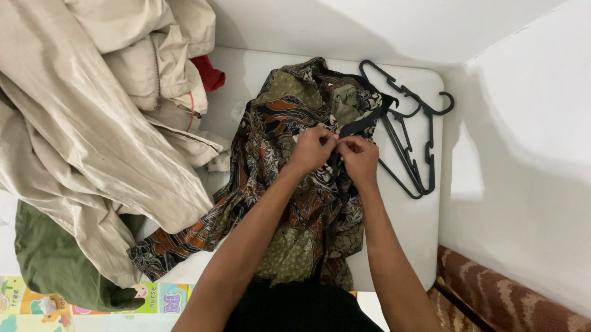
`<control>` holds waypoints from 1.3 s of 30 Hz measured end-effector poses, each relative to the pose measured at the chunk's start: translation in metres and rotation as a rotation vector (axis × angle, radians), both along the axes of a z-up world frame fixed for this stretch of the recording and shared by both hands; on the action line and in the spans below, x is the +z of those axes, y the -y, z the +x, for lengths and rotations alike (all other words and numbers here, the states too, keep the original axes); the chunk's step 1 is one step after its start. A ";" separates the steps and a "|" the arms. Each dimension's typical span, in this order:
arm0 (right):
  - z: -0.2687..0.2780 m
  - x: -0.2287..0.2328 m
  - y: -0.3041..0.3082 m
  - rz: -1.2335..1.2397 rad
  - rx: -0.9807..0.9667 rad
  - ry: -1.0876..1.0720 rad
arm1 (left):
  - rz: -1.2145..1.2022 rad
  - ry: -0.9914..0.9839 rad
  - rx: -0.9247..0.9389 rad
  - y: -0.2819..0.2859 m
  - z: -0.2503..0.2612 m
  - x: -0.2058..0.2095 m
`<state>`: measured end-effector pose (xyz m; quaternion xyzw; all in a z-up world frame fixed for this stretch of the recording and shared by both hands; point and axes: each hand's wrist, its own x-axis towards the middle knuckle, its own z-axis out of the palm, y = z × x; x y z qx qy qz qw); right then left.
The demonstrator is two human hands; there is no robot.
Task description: The person sorts through a pile of clothes, selects a patterned shirt, fastens the buttons by hand, places it onto a hanger, and hangs it inside a closet.
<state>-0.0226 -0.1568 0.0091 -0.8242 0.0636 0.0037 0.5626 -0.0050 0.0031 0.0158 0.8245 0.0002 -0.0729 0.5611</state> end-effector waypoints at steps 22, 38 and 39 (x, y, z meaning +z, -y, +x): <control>0.009 -0.001 -0.004 0.343 -0.071 -0.372 | -0.243 -0.023 0.126 0.009 -0.016 -0.050; 0.051 -0.082 0.136 -0.522 -0.367 0.059 | -0.087 0.070 0.333 -0.030 0.006 -0.064; 0.054 -0.088 0.145 -0.611 -0.365 0.106 | -0.089 0.082 0.346 -0.031 0.009 -0.062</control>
